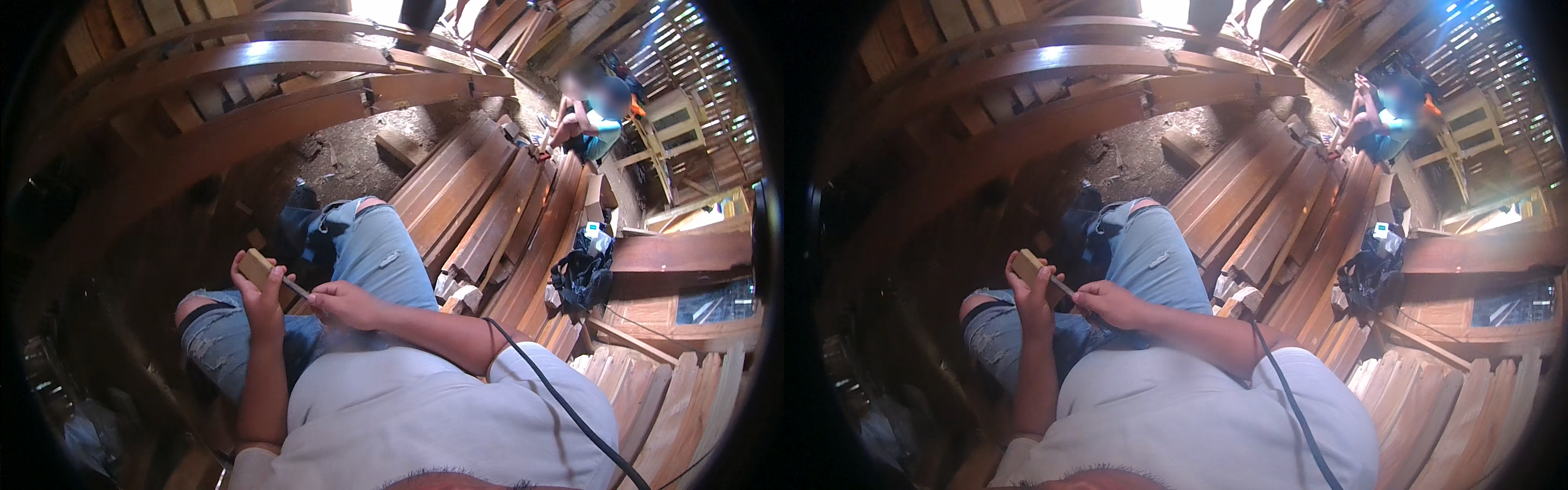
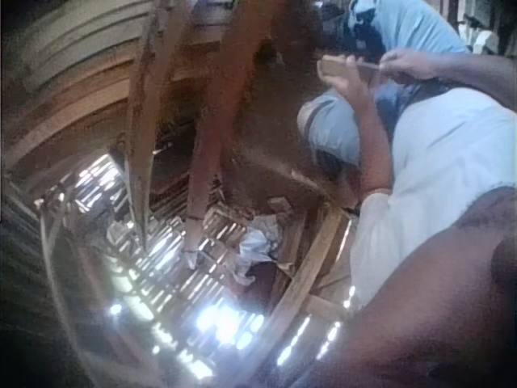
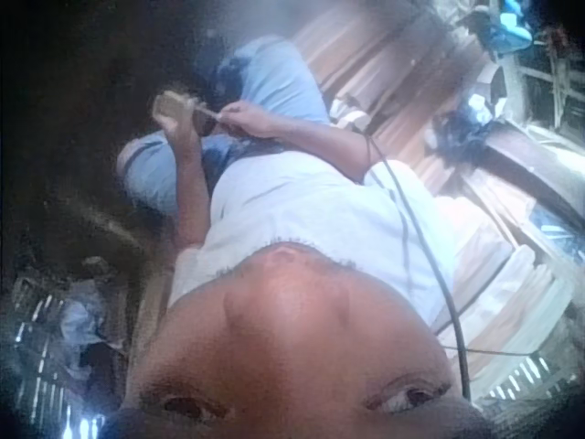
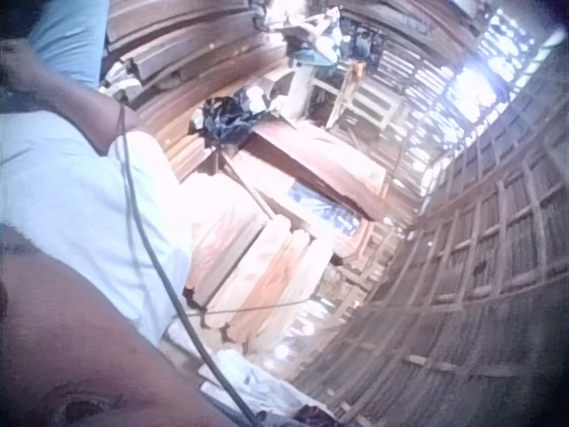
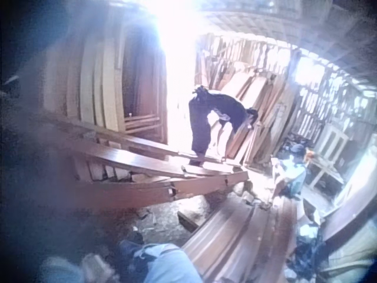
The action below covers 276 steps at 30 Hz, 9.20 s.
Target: The person sits on the floor and uses a chisel to carve a small rectangular wooden block held in their left hand. They repeatedly pare away thin shavings from the block's edges and surfaces, rotating the piece to work on different sides.
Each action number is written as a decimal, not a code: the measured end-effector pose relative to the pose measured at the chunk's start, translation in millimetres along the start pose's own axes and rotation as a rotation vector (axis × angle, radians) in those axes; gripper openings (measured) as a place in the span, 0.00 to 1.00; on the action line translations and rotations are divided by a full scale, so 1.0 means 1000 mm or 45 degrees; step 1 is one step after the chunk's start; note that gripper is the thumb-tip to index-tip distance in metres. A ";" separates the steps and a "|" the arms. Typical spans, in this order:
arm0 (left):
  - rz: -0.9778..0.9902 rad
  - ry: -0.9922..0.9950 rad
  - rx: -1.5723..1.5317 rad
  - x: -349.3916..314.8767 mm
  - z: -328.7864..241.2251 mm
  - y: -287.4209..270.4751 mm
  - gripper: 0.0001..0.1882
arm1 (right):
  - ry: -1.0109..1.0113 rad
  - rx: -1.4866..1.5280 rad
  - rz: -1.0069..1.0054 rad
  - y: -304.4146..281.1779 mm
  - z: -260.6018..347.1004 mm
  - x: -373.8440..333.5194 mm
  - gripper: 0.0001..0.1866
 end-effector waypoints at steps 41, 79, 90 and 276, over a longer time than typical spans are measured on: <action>-0.031 -0.033 0.075 0.004 0.005 -0.007 0.38 | -0.071 -0.026 0.023 0.003 0.014 0.000 0.17; 0.032 -0.019 0.069 0.004 0.006 -0.008 0.37 | 0.012 0.026 0.041 0.007 0.022 -0.006 0.18; 0.032 -0.028 0.090 0.004 0.007 -0.007 0.37 | -0.045 -0.006 0.032 0.002 0.012 -0.001 0.17; 0.255 0.396 0.166 -0.012 -0.050 0.027 0.37 | -0.054 0.282 0.159 0.015 0.029 -0.037 0.36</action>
Point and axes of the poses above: each hand's wrist, its own x-axis towards the middle knuckle, its own y-axis out of the palm, z = x × y, the point moved 5 cm from there along x, towards the middle knuckle, and after that the axes turned 8 degrees about y, right-handed, at the moved point
